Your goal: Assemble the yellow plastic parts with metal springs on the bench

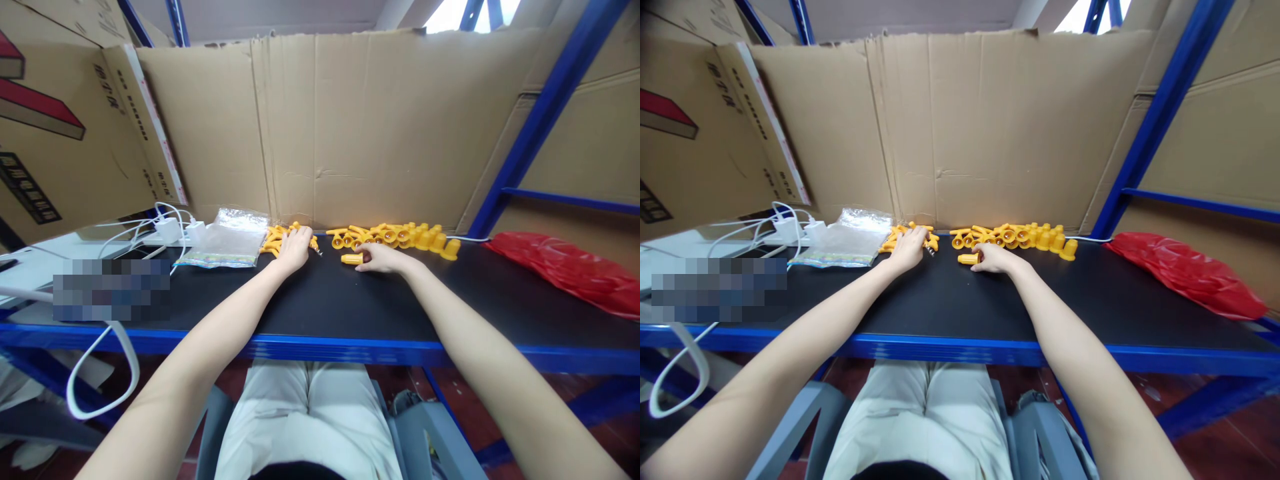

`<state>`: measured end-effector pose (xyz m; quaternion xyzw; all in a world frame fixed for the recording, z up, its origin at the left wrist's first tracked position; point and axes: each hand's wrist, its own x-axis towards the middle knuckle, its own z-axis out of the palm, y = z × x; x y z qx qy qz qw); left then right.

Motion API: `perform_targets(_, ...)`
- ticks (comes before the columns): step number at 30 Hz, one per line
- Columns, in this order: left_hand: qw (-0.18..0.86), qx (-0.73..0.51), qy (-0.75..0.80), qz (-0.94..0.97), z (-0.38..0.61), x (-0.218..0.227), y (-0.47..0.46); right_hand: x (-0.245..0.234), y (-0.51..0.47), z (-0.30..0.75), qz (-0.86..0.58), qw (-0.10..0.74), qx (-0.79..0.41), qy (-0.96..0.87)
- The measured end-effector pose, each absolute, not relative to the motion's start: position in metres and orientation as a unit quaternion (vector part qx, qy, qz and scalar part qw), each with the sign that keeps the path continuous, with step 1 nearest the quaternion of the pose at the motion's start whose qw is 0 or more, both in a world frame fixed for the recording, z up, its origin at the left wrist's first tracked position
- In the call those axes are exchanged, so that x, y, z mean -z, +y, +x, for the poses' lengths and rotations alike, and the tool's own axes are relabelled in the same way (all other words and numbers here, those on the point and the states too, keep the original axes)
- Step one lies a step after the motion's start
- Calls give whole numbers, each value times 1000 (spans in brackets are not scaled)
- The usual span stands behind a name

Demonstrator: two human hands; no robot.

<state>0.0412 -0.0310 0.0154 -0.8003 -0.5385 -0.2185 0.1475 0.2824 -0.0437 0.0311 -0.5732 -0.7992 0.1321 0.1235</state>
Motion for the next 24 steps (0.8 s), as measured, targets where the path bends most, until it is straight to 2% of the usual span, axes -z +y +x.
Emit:
perform_targets(7,218,153,-507,-820,41,-16,-31,-33,-44,282,-556,141,-134,-808)
perform_targets(12,210,78,-519,-825,44,-16,-32,-30,-41,281,-533,192,-117,-816)
perform_targets(24,226,71,-499,-834,49,-15,-33,-28,-41,276,-502,240,-108,-824)
